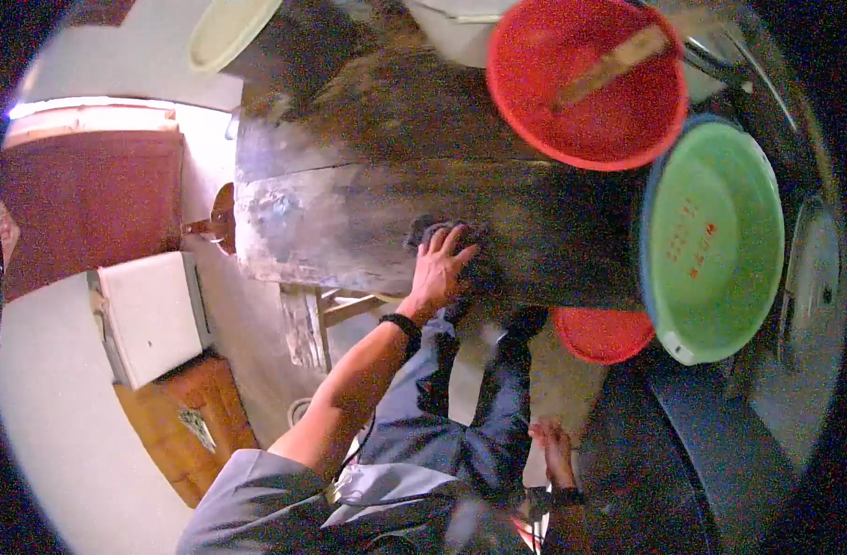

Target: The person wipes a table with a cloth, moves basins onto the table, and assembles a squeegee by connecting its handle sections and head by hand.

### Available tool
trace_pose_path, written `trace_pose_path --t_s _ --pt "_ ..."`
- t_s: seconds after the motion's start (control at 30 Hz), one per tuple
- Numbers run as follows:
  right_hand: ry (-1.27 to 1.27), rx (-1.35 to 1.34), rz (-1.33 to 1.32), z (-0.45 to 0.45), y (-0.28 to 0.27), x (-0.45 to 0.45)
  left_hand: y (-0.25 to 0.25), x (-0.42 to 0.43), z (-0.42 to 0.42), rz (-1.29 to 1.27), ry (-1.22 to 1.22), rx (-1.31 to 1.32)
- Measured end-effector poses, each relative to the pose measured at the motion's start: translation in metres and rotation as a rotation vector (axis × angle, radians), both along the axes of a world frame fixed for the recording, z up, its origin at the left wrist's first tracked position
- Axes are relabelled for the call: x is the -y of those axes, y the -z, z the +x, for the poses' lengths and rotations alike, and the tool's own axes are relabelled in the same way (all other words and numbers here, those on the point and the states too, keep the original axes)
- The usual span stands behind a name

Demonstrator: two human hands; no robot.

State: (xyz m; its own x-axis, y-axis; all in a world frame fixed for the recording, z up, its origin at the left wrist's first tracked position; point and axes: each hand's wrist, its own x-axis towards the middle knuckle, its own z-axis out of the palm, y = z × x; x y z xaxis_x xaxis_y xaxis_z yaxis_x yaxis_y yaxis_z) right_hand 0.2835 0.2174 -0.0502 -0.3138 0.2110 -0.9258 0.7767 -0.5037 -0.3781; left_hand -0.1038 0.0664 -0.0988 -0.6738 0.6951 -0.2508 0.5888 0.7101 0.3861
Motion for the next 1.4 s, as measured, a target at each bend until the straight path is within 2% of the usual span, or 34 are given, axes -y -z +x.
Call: trace_pose_path --t_s 0.1,0.13,0.17,0.23,0.3,0.37,0.4,0.47,0.5,0.57,0.6,0.67,0.73,0.9,0.97,1.03,1.13,1.2,1.23,1.27,1.4 --pt "-0.156 -0.056 0.14 -0.047 -0.026 0.022 0.013 0.03 -0.035 0.006 0.088 -0.068" --pt "-0.182 -0.043 0.207 -0.02 0.005 0.026 0.018 0.052 -0.057 0.08 -0.01 -0.046" --pt "-0.181 -0.028 0.215 -0.031 -0.008 0.032 0.002 0.074 -0.078 0.074 -0.074 -0.09" --pt "0.02 0.001 0.139 -0.059 -0.039 0.05 0.004 0.139 -0.126 0.139 -0.13 -0.22" --pt "-0.023 0.031 0.163 -0.049 -0.026 0.068 0.008 0.206 -0.17 0.067 -0.255 -0.246" --pt "-0.152 0.102 0.066 -0.035 -0.021 0.087 0.015 0.265 -0.188 0.017 -0.454 -0.281" --pt "-0.075 0.055 0.023 -0.018 -0.013 0.101 0.018 0.29 -0.19 0.073 -0.509 -0.211" --pt "-0.121 0.147 0.008 -0.012 -0.016 0.122 0.034 0.323 -0.172 0.111 -0.586 -0.276" --pt "-0.14 0.183 -0.007 -0.005 -0.007 0.132 0.059 0.355 -0.167 0.047 -0.441 -0.39" --pt "-0.01 0.108 -0.057 -0.013 -0.011 0.152 0.042 0.316 -0.14 0.047 -0.722 -0.283" --pt "0.011 0.062 -0.085 -0.008 0.003 0.165 0.026 0.293 -0.138 0.058 -0.698 -0.273" --pt "0.046 0.023 -0.107 -0.007 0.005 0.177 0.012 0.238 -0.124 -0.085 -0.766 -0.163" --pt "0.091 -0.015 -0.097 -0.026 0.006 0.189 0.026 0.207 -0.115 -0.116 -0.693 -0.215" --pt "0.133 -0.089 -0.078 -0.033 0.009 0.224 0.015 0.1 -0.099 -0.189 -0.56 -0.265" --pt "0.197 -0.114 -0.094 -0.023 0.009 0.239 0.017 0.062 -0.099 -0.121 -0.477 -0.315" --pt "0.147 -0.063 -0.013 -0.018 -0.003 0.244 0.016 0.02 -0.091 -0.092 -0.308 -0.331" --pt "0.054 -0.05 0.138 0.03 0.039 0.286 0.01 -0.055 -0.04 -0.016 -0.039 -0.283" --pt "0.021 -0.015 0.179 0.028 0.032 0.281 0.006 -0.09 0.005 0.049 0.121 -0.28" --pt "-0.022 0.04 0.221 0.025 0.023 0.277 0.0 -0.099 0.026 0.061 0.195 -0.274" --pt "0.101 -0.039 0.219 0.024 0.018 0.277 0.001 -0.097 0.038 0.048 0.219 -0.273" --pt "0.024 0.009 0.436 0.048 0.025 0.287 0.001 -0.08 0.048 0.094 0.416 -0.283"
